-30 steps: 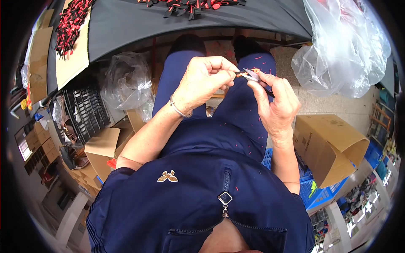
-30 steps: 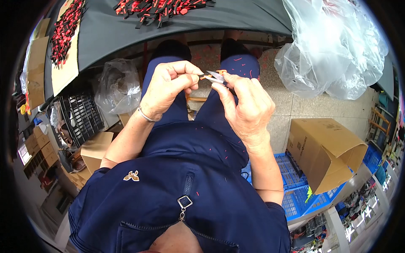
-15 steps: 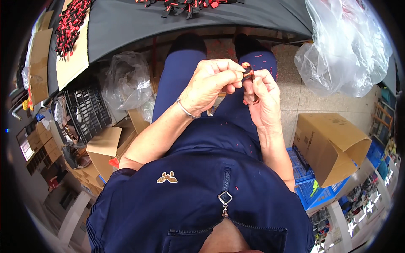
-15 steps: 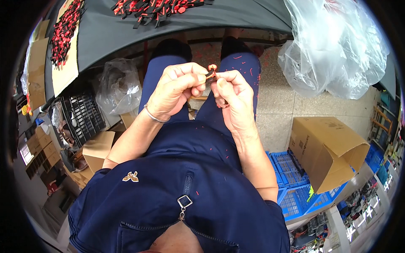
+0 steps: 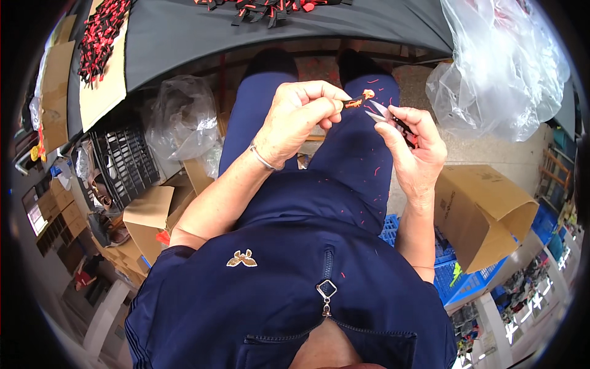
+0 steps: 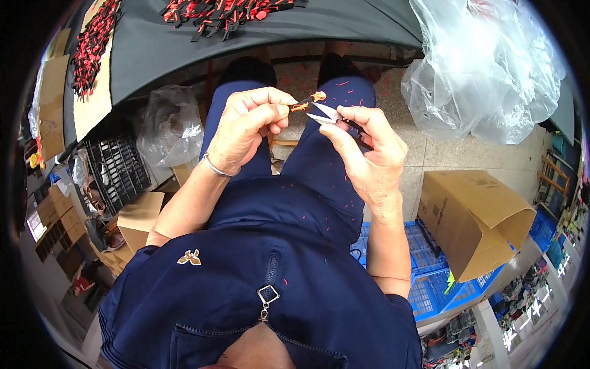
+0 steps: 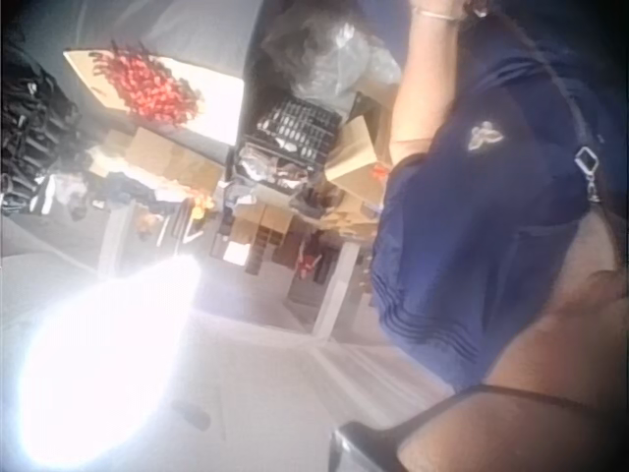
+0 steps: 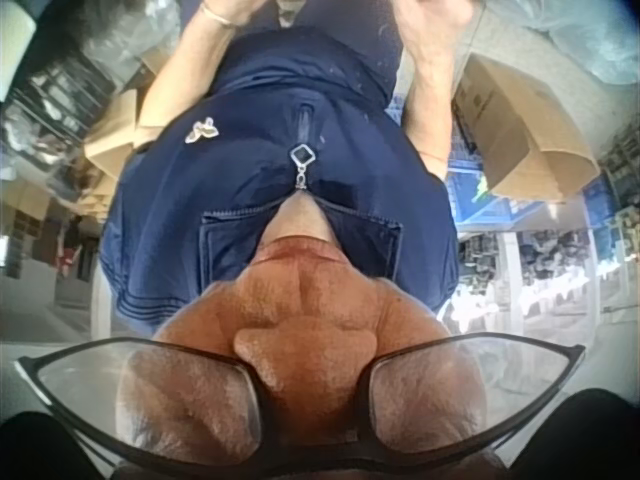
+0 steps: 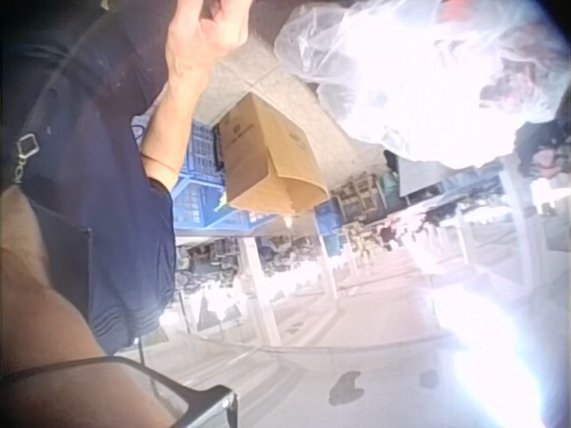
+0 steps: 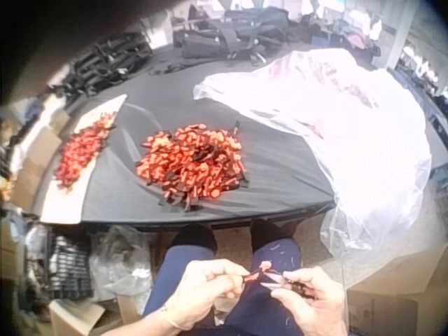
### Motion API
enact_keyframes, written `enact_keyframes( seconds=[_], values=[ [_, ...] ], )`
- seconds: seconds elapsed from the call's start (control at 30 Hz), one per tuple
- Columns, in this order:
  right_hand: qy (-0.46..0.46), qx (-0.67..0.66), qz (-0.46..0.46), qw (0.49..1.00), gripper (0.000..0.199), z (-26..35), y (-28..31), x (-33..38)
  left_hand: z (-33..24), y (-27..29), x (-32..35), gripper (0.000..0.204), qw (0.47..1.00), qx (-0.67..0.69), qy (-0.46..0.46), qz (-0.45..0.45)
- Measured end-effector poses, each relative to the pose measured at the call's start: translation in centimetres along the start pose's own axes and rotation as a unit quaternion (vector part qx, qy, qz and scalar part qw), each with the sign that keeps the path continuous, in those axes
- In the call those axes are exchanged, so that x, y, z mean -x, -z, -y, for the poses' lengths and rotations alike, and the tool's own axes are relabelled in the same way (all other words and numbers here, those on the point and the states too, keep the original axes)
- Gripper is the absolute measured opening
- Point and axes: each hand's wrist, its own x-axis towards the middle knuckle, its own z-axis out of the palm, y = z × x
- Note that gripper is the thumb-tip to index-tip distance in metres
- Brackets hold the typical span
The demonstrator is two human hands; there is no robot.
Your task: The person joins small black and red components together by hand and uses small shears to trim excess material.
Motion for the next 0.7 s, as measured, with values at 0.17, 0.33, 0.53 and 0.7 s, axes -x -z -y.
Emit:
enact_keyframes(
  seconds=[0.17, 0.33, 0.53, 0.7],
  values=[
    [0.086, 0.093, 0.029, 0.992, 0.023, 0.0, 0.4, -1.1, -0.2, 0.0, -0.2, 0.017, 1.0, 0.0, 0.003, 0.004],
    [0.153, 0.154, 0.062, 0.974, 0.023, 0.2, 0.7, -1.9, -0.4, 0.2, -0.6, 0.017, 0.999, -0.036, 0.016, 0.028],
    [0.225, 0.225, 0.084, 0.945, 0.021, 0.0, 1.1, -2.7, -0.8, 0.9, -1.2, 0.017, 0.996, -0.037, 0.032, 0.077],
    [0.225, 0.261, 0.123, 0.931, 0.019, -0.1, 1.3, -3.0, -0.4, 1.8, -2.0, 0.017, 0.989, 0.0, 0.077, 0.129]
  ],
)
